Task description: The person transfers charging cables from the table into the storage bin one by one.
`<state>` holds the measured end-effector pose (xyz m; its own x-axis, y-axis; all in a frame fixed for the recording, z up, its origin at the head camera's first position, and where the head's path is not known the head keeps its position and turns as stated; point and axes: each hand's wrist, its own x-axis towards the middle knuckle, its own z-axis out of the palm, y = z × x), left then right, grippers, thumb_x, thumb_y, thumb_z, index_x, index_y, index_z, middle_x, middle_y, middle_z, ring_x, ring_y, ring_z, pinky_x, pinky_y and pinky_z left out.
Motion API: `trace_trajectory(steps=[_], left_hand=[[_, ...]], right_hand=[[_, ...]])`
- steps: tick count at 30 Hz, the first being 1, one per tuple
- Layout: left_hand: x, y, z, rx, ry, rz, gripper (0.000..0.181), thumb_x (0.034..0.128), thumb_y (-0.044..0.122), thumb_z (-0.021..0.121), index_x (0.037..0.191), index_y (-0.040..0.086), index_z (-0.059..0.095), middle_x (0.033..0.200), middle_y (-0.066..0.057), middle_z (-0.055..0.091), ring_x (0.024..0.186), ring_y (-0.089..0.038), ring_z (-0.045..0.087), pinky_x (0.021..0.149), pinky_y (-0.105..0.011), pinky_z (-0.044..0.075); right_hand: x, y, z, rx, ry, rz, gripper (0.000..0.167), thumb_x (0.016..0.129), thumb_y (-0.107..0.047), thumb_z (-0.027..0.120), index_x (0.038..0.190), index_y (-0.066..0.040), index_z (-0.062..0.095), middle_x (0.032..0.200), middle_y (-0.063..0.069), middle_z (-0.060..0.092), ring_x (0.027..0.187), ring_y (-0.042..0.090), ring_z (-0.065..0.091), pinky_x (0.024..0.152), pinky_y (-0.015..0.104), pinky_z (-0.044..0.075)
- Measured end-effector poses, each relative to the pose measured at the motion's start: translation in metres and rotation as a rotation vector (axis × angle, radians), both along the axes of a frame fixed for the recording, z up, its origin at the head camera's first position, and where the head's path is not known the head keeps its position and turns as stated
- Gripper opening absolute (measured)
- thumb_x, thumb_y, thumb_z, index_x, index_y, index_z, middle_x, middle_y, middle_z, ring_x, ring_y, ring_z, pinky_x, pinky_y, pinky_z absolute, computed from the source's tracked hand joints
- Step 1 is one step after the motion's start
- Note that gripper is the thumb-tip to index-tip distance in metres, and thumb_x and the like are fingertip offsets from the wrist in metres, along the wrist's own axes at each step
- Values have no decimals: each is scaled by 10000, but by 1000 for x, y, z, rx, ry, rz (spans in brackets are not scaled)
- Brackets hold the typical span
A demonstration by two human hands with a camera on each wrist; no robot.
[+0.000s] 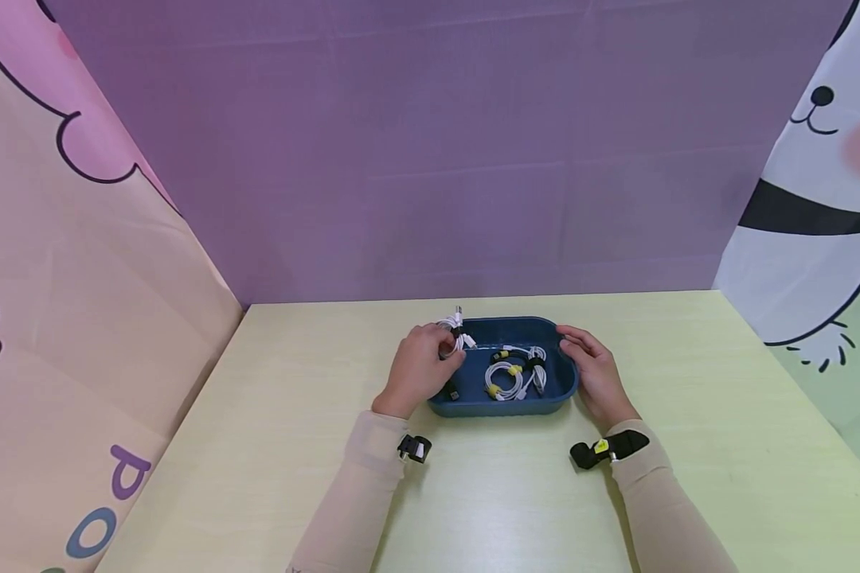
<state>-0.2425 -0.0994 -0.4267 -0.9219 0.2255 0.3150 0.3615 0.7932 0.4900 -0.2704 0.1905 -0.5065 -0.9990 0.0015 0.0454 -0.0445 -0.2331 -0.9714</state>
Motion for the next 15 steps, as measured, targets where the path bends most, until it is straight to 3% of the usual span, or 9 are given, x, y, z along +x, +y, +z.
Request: trace_trajectory(steps=[15], left_hand=[[4,4,0,-76,-26,-38,136,932,210,752,920,75,753,889,-38,675,835,-180,546,748,-331,462]], right_hand=[[0,0,1,3,1,-2,436,1047,-176,591,1439,4,528,1198,-40,594,1119,78,550,920,146,511]])
